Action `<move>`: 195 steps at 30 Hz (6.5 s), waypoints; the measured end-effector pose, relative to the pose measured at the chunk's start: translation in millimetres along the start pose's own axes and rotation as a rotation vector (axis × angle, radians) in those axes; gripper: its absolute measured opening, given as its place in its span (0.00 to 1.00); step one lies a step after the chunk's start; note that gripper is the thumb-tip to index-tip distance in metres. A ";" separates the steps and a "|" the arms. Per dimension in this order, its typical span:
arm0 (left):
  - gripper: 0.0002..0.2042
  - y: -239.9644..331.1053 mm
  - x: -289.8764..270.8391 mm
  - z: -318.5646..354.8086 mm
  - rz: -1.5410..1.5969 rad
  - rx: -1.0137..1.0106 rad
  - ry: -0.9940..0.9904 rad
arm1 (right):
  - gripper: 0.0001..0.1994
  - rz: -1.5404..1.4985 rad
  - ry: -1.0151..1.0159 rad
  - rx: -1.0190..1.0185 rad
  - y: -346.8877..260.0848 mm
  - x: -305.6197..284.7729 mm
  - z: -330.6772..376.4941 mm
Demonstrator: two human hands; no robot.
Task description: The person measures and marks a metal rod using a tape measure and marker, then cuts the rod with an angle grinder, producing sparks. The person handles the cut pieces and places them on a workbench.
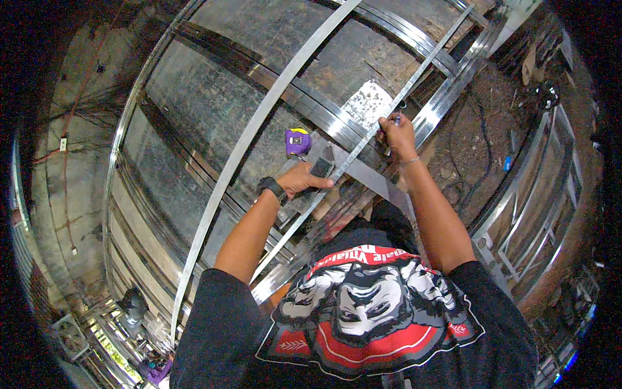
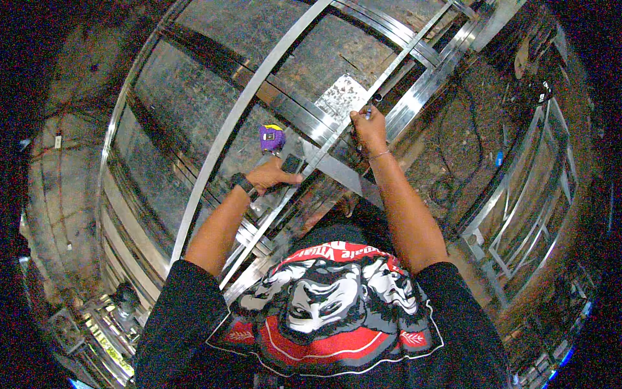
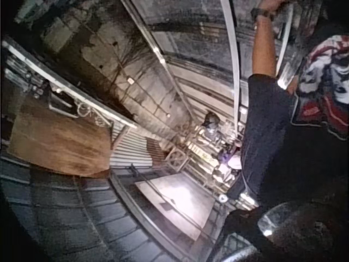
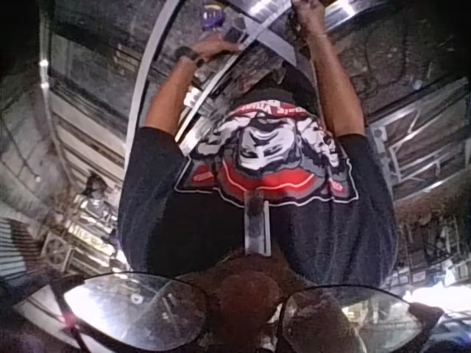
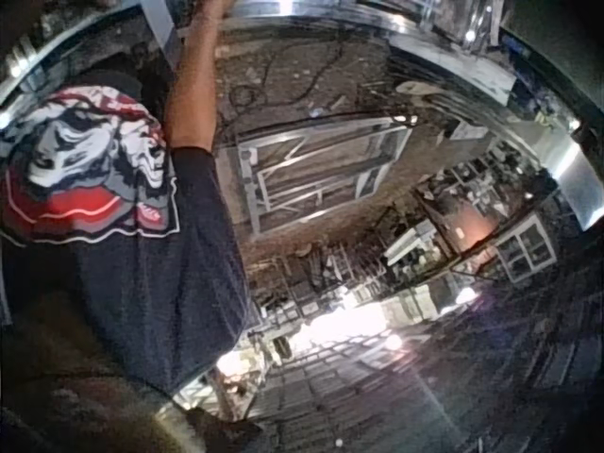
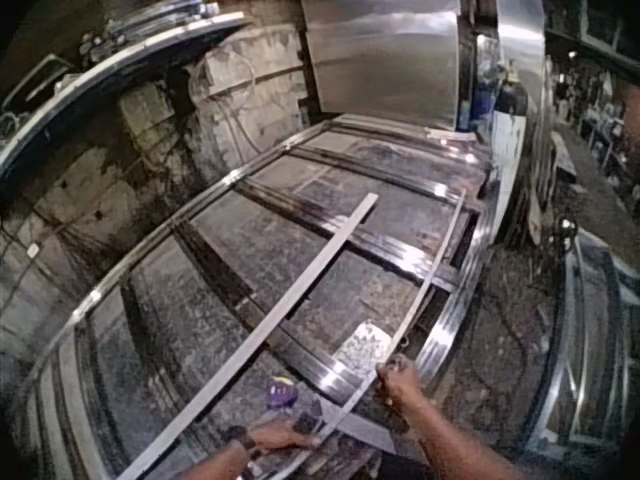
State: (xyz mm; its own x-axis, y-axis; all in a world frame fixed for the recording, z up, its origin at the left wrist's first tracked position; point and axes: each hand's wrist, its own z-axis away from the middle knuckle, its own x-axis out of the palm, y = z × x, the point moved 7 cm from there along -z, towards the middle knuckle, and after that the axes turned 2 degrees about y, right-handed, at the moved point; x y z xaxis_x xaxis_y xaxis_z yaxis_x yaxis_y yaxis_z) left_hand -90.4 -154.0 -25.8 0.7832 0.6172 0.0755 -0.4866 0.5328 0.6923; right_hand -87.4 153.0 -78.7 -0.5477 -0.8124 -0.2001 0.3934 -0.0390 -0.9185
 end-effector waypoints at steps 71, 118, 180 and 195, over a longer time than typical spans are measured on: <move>0.42 21.7 25.0 36.5 -0.851 0.150 0.522 | 0.15 0.192 -0.819 -0.131 -155.3 43.1 66.2; 0.42 25.0 29.4 39.2 -0.906 0.184 0.530 | 0.14 0.950 -1.314 -0.121 -58.0 136.7 63.1; 0.39 23.2 29.1 38.9 -0.918 0.246 0.566 | 0.12 0.785 -1.283 0.056 -47.2 136.9 59.5; 0.40 24.9 28.6 41.1 -0.860 0.195 0.526 | 0.10 -0.149 -0.377 -0.142 -129.5 18.6 106.5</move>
State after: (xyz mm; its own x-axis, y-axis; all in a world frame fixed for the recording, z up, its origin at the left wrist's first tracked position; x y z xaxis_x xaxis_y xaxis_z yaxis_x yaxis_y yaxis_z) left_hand -64.2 -146.9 23.1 0.5451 0.2714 -0.7932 0.2678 0.8402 0.4715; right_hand -69.9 80.9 72.8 -0.2722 -0.9608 0.0529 0.2100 -0.1129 -0.9712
